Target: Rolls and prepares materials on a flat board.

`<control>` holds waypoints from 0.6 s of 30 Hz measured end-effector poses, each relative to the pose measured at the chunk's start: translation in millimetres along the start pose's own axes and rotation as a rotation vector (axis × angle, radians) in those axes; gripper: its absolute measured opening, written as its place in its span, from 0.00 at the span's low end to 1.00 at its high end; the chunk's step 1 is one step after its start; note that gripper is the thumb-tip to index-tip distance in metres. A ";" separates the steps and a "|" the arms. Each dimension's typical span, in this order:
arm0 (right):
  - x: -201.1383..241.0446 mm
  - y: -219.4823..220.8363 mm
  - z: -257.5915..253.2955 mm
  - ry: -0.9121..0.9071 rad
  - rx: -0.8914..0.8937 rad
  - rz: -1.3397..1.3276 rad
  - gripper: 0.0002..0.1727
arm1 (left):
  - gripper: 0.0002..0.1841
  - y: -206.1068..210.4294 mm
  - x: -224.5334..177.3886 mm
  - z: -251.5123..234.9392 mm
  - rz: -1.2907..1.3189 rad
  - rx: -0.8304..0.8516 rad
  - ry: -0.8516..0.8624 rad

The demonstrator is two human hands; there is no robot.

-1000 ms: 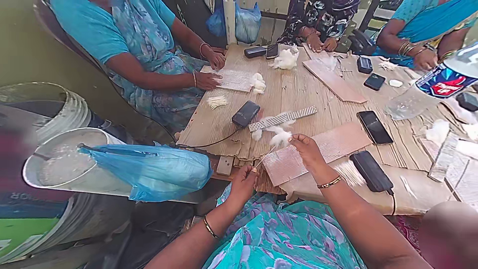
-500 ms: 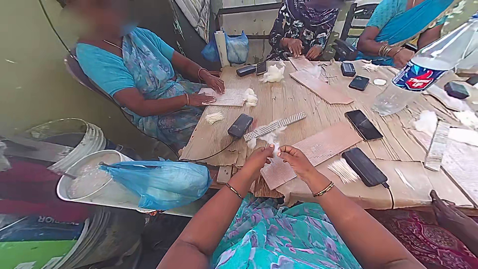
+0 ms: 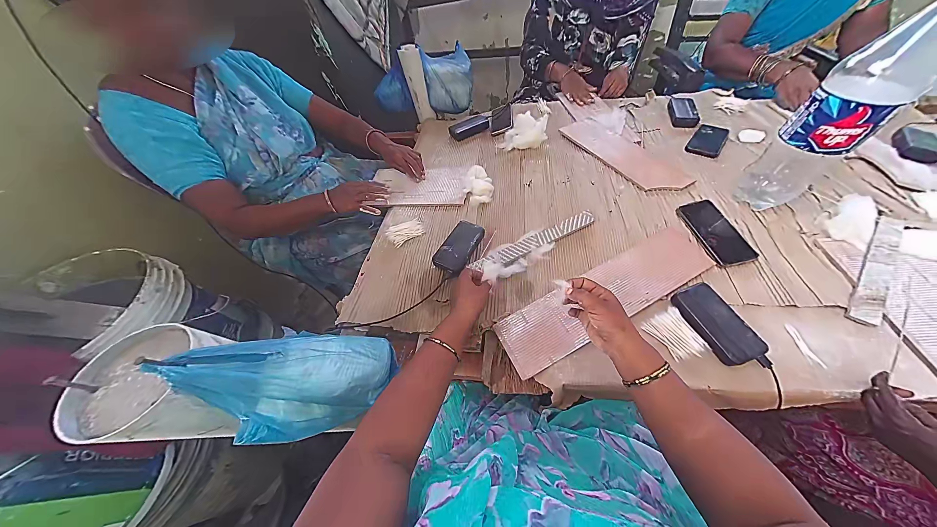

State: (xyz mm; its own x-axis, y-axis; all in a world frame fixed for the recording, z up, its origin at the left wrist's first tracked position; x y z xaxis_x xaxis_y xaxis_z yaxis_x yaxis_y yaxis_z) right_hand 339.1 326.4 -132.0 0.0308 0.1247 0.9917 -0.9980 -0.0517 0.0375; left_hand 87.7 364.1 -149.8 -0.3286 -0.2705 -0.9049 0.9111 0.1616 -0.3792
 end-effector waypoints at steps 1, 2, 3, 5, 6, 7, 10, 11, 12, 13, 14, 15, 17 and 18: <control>1.8 -1.7 3.0 -0.009 0.003 0.002 0.09 | 0.22 -0.5 0.7 -0.1 -0.064 -0.001 0.011; 4.7 -3.2 6.5 -0.023 0.006 0.008 0.08 | 0.25 -1.4 -0.2 0.7 -0.097 -0.022 0.039; 8.8 -4.3 10.5 -0.042 0.008 0.024 0.07 | 0.27 -2.9 -3.4 3.5 -0.103 -0.056 0.082; 20.1 -5.3 21.1 -0.102 0.023 0.104 0.07 | 0.30 -5.0 -16.0 18.7 -0.050 -0.110 0.179; 27.2 -5.1 27.5 -0.142 0.037 0.177 0.07 | 0.28 -4.7 -24.0 30.1 -0.012 -0.110 0.227; 34.1 -4.8 33.8 -0.188 0.057 0.265 0.08 | 0.25 -3.0 -32.4 42.5 0.024 -0.090 0.275; 47.8 -2.0 49.6 -0.364 0.096 0.482 0.14 | 0.16 11.7 -54.4 85.6 0.240 0.152 0.313; 51.3 -0.5 54.4 -0.415 0.105 0.518 0.15 | 0.15 18.2 -60.1 99.9 0.312 0.277 0.296; 54.1 1.5 59.1 -0.448 0.119 0.536 0.16 | 0.15 24.0 -63.4 112.1 0.365 0.387 0.273; 56.1 3.7 63.9 -0.472 0.135 0.548 0.17 | 0.15 28.4 -64.5 121.5 0.394 0.460 0.258; 57.1 5.7 68.3 -0.486 0.148 0.552 0.16 | 0.13 31.4 -64.5 128.7 0.400 0.503 0.253; 57.4 7.1 72.4 -0.491 0.155 0.544 0.17 | 0.09 33.0 -64.6 134.7 0.399 0.525 0.255; 57.6 5.4 78.1 -0.470 0.119 0.489 0.15 | 0.04 33.0 -65.0 143.0 0.404 0.524 0.264; 57.8 2.2 80.2 -0.441 0.077 0.450 0.14 | 0.05 31.9 -64.9 146.1 0.411 0.510 0.260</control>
Point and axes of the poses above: each hand's wrist, its own z-axis away from the middle knuckle, its own y-axis out of the palm, x = y × z, the point moved 7 cm from there along -z, towards the middle knuckle, and after that the axes turned 12 degrees about z, right-handed, at the moved point
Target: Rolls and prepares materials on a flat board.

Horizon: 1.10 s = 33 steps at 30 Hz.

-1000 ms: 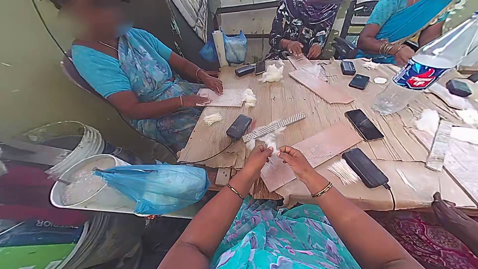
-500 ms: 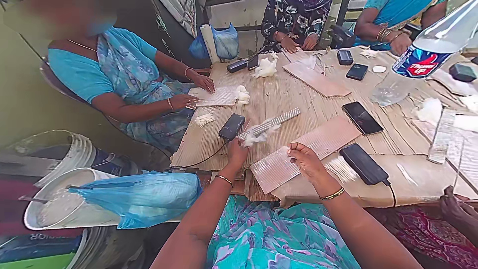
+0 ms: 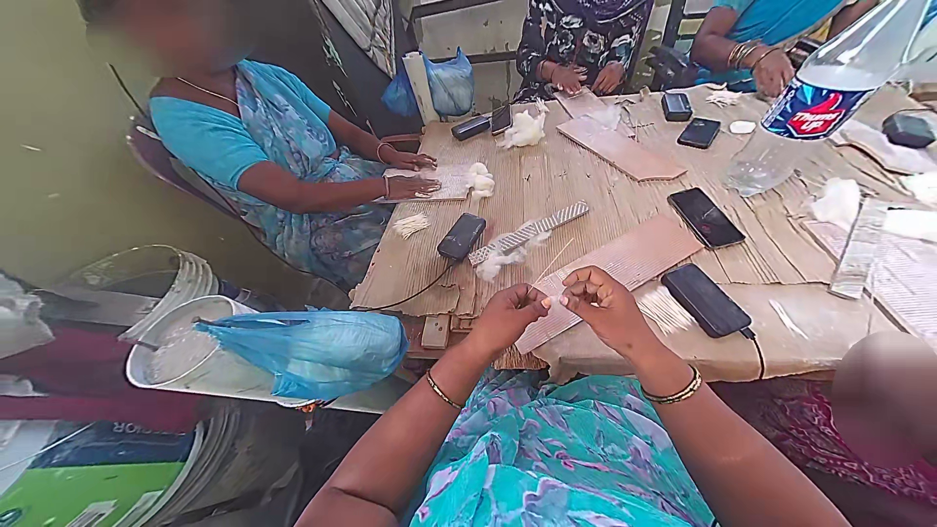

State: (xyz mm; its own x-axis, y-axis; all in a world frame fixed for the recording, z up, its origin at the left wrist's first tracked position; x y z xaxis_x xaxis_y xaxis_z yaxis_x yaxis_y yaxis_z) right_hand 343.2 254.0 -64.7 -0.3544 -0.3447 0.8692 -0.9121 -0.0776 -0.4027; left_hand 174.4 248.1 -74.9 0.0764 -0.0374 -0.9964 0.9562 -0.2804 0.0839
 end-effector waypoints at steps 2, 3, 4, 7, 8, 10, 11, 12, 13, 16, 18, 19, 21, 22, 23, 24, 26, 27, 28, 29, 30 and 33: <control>0.6 -7.1 5.6 0.083 -0.075 -0.050 0.12 | 0.05 0.3 -1.5 6.5 0.033 -0.054 -0.013; 1.1 -9.4 8.2 0.114 -0.093 -0.080 0.12 | 0.05 0.4 -2.1 9.1 0.059 -0.081 -0.018; 1.6 -10.4 10.7 0.134 -0.100 -0.109 0.12 | 0.05 0.8 -2.4 11.2 0.084 -0.100 -0.020; 3.6 -6.4 18.7 0.172 -0.068 -0.193 0.15 | 0.05 3.5 -2.4 15.9 0.143 -0.126 -0.013; 4.4 -3.2 21.0 0.185 -0.049 -0.215 0.15 | 0.05 4.8 -2.5 16.9 0.158 -0.129 -0.012; 4.2 2.1 24.5 0.209 -0.033 -0.250 0.16 | 0.05 7.7 -2.4 18.7 0.181 -0.128 -0.017; 2.9 2.9 25.4 0.215 -0.050 -0.256 0.15 | 0.05 8.9 -2.8 19.7 0.179 -0.125 -0.018; 1.3 2.1 25.9 0.216 -0.068 -0.260 0.15 | 0.05 9.8 -3.5 20.8 0.170 -0.120 -0.020; 0.6 0.0 26.2 0.212 -0.084 -0.261 0.15 | 0.05 10.3 -4.3 21.9 0.156 -0.115 -0.021; 3.5 -7.7 26.8 0.191 -0.090 -0.238 0.17 | 0.07 8.9 -5.5 23.0 0.132 -0.093 -0.018; 7.4 -10.8 28.0 0.181 -0.085 -0.224 0.19 | 0.12 7.1 -3.9 21.9 0.119 -0.087 -0.023; 8.6 -11.5 28.5 0.174 -0.081 -0.223 0.20 | 0.14 6.7 -3.3 21.1 0.119 -0.089 -0.028; 9.5 -11.3 29.0 0.162 -0.065 -0.217 0.21 | 0.15 9.1 -2.7 19.5 0.126 -0.079 -0.036; 9.4 -10.5 29.1 0.159 -0.055 -0.214 0.22 | 0.13 12.2 -3.3 19.4 0.126 -0.066 -0.037; 9.2 -9.5 29.2 0.156 -0.045 -0.214 0.22 | 0.10 16.1 -4.5 19.8 0.120 -0.051 -0.036; 8.8 -8.6 29.4 0.155 -0.036 -0.213 0.23 | 0.07 19.7 -5.4 20.5 0.113 -0.043 -0.041; 7.2 -9.5 29.0 0.147 -0.041 -0.204 0.24 | 0.06 23.2 -5.5 20.2 0.097 -0.051 -0.037; 6.1 -11.3 28.8 0.146 -0.051 -0.195 0.24 | 0.06 23.4 -5.1 20.0 0.087 -0.054 -0.037; 4.8 -13.2 28.4 0.147 -0.060 -0.186 0.23 | 0.06 22.6 -4.7 19.7 0.077 -0.058 -0.039; 3.4 -14.5 28.0 0.151 -0.065 -0.179 0.22 | 0.06 21.2 -4.1 19.4 0.064 -0.064 -0.045; 2.0 -14.9 27.5 0.160 -0.066 -0.175 0.21 | 0.06 19.6 -3.6 18.9 0.053 -0.070 -0.048; -2.0 -8.7 25.1 0.205 -0.012 -0.199 0.20 | 0.06 15.3 -3.9 16.5 0.051 -0.076 -0.036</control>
Point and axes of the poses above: each hand's wrist, its own z-axis away from the middle knuckle, its own y-axis out of the palm, x = y × z, the point moved 7 cm from there along -z, towards the middle knuckle, and after that the axes turned 12 degrees about z, right-handed, at the moved point
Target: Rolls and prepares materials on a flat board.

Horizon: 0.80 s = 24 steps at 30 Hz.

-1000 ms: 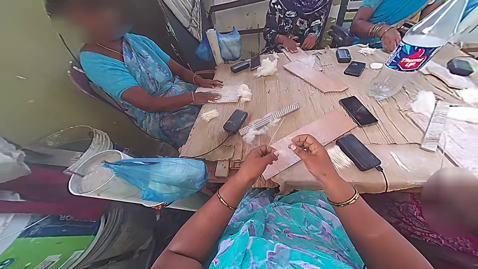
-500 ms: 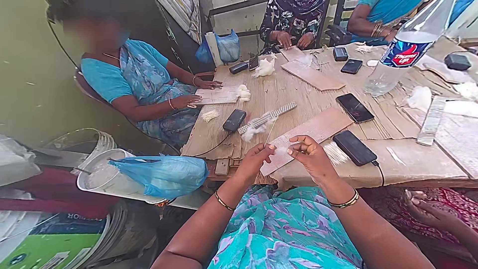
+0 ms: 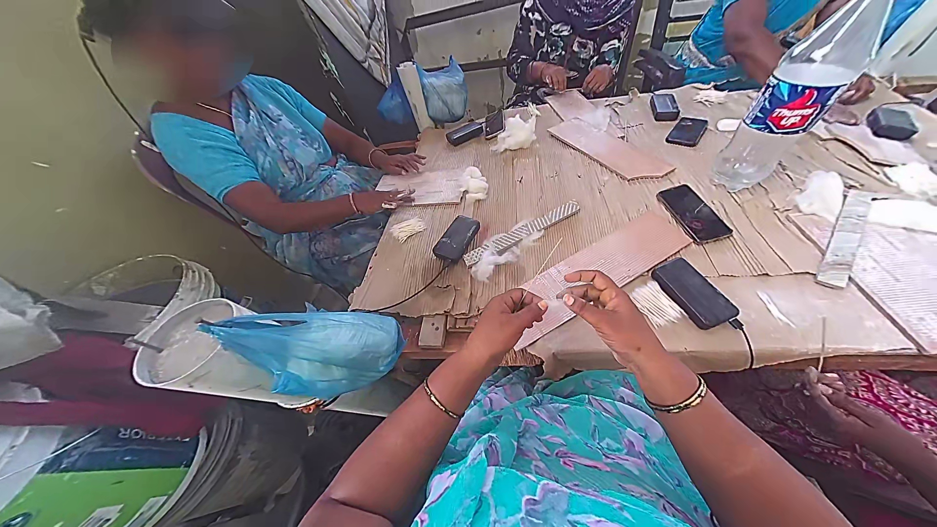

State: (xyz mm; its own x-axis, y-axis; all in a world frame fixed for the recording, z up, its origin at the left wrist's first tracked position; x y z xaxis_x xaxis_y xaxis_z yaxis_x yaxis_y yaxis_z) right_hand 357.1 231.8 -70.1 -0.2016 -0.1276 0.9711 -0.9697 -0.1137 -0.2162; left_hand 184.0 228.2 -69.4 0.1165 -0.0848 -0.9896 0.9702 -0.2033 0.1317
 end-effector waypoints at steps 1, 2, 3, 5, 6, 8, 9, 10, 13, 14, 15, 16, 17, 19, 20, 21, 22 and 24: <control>-2.3 3.8 -1.1 0.014 0.025 -0.018 0.21 | 0.05 -1.0 -0.2 -0.5 0.008 0.001 0.001; -4.5 8.1 -2.2 0.026 0.048 -0.034 0.21 | 0.05 -2.0 0.3 -0.7 0.016 0.003 0.000; -5.8 12.2 -3.9 0.036 0.063 -0.041 0.21 | 0.05 -3.5 1.2 -1.8 0.020 0.003 0.000; -8.0 17.5 -7.7 0.049 0.050 -0.038 0.20 | 0.04 -7.5 5.3 -4.3 0.001 0.019 -0.012; -9.6 18.5 -9.8 0.057 0.030 -0.037 0.19 | 0.03 -10.3 7.8 -5.0 -0.011 0.028 -0.020; -12.2 18.5 -13.6 0.066 -0.009 -0.032 0.17 | 0.04 -17.2 12.8 -5.9 -0.034 0.023 -0.036; -13.5 18.7 -15.9 0.069 -0.022 -0.034 0.17 | 0.04 -21.6 14.7 -6.5 -0.047 0.010 -0.039; -14.8 19.4 -18.0 0.069 -0.032 -0.034 0.18 | 0.04 -26.2 16.6 -7.4 -0.056 -0.003 -0.041; -22.5 25.7 -26.1 0.077 -0.060 0.033 0.18 | 0.04 -40.3 23.4 -10.9 -0.096 -0.055 -0.069; -27.9 29.0 -29.7 0.086 -0.065 0.080 0.18 | 0.04 -45.4 27.5 -12.9 -0.132 -0.076 -0.087; -34.6 33.3 -33.4 0.099 -0.058 0.139 0.18 | 0.05 -50.5 32.3 -15.2 -0.180 -0.090 -0.104; -41.4 38.3 -37.4 0.112 -0.038 0.203 0.18 | 0.06 -55.6 37.4 -17.8 -0.240 -0.095 -0.127; -47.6 44.1 -40.7 0.124 -0.011 0.271 0.19 | 0.08 -60.1 42.4 -20.0 -0.308 -0.088 -0.150; -57.4 55.5 -44.8 0.147 0.049 0.411 0.20 | 0.17 -66.6 51.7 -21.5 -0.455 -0.044 -0.216; -61.0 60.4 -46.2 0.154 0.074 0.479 0.21 | 0.21 -69.0 54.8 -20.5 -0.509 -0.019 -0.252; -64.2 64.5 -47.5 0.156 0.094 0.542 0.22 | 0.23 -71.6 57.4 -18.5 -0.552 -0.007 -0.283; -67.1 67.6 -48.7 0.154 0.106 0.598 0.22 | 0.25 -74.8 59.8 -15.9 -0.593 0.000 -0.315; -70.8 71.6 -51.0 0.147 0.111 0.677 0.23 | 0.25 -83.4 66.3 -11.3 -0.642 0.003 -0.348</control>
Point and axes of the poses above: each hand's wrist, its own z-axis away from the middle knuckle, its own y-axis out of the palm, x = y × z, the point moved 7 cm from there along -z, towards the middle knuckle, and after that the axes turned 12 degrees about z, right-handed, at the moved point
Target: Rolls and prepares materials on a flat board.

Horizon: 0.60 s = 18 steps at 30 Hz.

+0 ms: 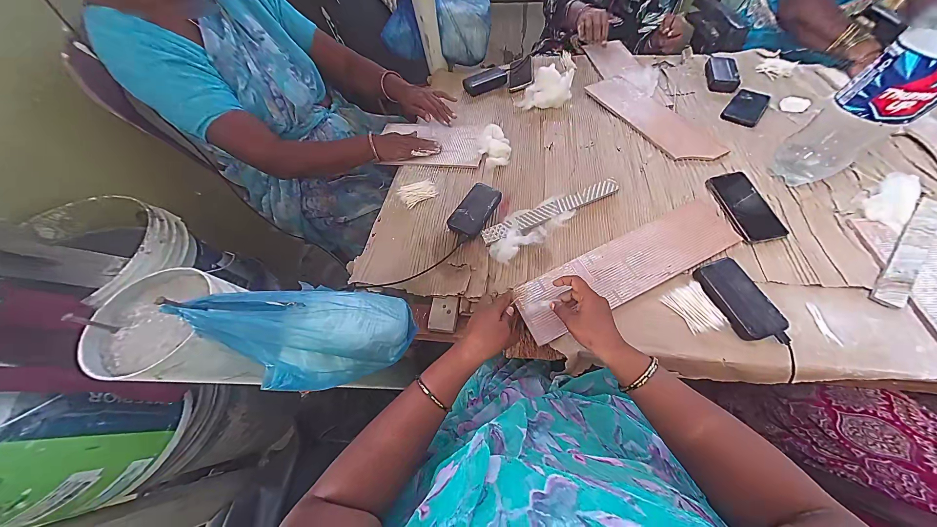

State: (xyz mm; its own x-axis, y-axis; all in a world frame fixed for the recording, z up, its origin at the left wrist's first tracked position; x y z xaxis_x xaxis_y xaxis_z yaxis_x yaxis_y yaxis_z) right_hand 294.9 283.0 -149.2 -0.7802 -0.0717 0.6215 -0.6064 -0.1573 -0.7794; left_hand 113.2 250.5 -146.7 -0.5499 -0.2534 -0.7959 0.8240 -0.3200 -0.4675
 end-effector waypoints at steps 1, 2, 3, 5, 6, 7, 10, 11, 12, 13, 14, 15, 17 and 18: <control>0.0 1.5 -1.4 -0.002 -0.004 0.026 0.24 | 0.24 -1.2 5.4 0.5 0.000 -0.005 0.004; -0.2 2.7 -2.7 -0.003 -0.008 0.052 0.25 | 0.22 -2.1 10.2 0.6 0.021 -0.023 0.029; -0.5 3.4 -4.1 -0.003 -0.014 0.079 0.25 | 0.20 -2.3 14.0 0.5 0.048 -0.041 0.060; -1.1 3.4 -6.8 -0.007 -0.041 0.124 0.27 | 0.15 -1.2 18.7 -0.5 0.116 -0.064 0.092; -1.4 3.1 -7.8 -0.006 -0.056 0.141 0.28 | 0.13 0.1 19.5 -1.2 0.132 -0.066 0.093; -1.8 2.6 -8.7 -0.004 -0.073 0.150 0.29 | 0.13 1.5 19.7 -2.1 0.130 -0.061 0.087; -3.9 2.3 -11.3 -0.013 -0.100 0.184 0.32 | 0.13 5.8 18.5 -3.4 0.068 -0.052 0.072; -4.4 2.3 -12.0 -0.012 -0.091 0.205 0.32 | 0.14 6.5 17.9 -3.3 0.040 -0.050 0.057; -5.2 1.5 -12.3 -0.010 -0.086 0.229 0.31 | 0.14 7.3 17.4 -2.9 0.015 -0.049 0.040; -6.2 -0.4 -12.7 -0.007 -0.093 0.249 0.31 | 0.14 7.6 16.6 -2.4 -0.007 -0.052 0.027; -7.2 -3.3 -13.0 -0.008 -0.117 0.267 0.29 | 0.15 7.7 15.8 -1.7 -0.025 -0.059 0.019; -8.3 -6.6 -13.2 -0.016 -0.151 0.287 0.26 | 0.15 7.6 15.1 -0.8 -0.044 -0.068 0.015; -5.0 -11.4 -13.3 -0.069 -0.220 0.341 0.20 | 0.16 6.8 13.7 0.9 -0.099 -0.083 0.005; -0.4 -10.9 -13.5 -0.125 -0.241 0.374 0.18 | 0.16 6.4 12.7 1.9 -0.133 -0.092 0.003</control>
State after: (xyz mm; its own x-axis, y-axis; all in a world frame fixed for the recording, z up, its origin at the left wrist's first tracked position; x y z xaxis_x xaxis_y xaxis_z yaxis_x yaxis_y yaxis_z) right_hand 299.7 298.0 -142.0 -0.9366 -0.2006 0.2872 -0.3167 0.1340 -0.9390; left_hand 111.3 243.6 -159.0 -0.6544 -0.2115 -0.7260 0.7534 -0.2652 -0.6018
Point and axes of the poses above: each hand's wrist, its own z-axis away from the middle knuckle, its own y-axis out of the palm, x = y × z, the point moved 7 cm from there along -z, towards the middle knuckle, and after that the axes turned 12 degrees about z, right-handed, at the moved point
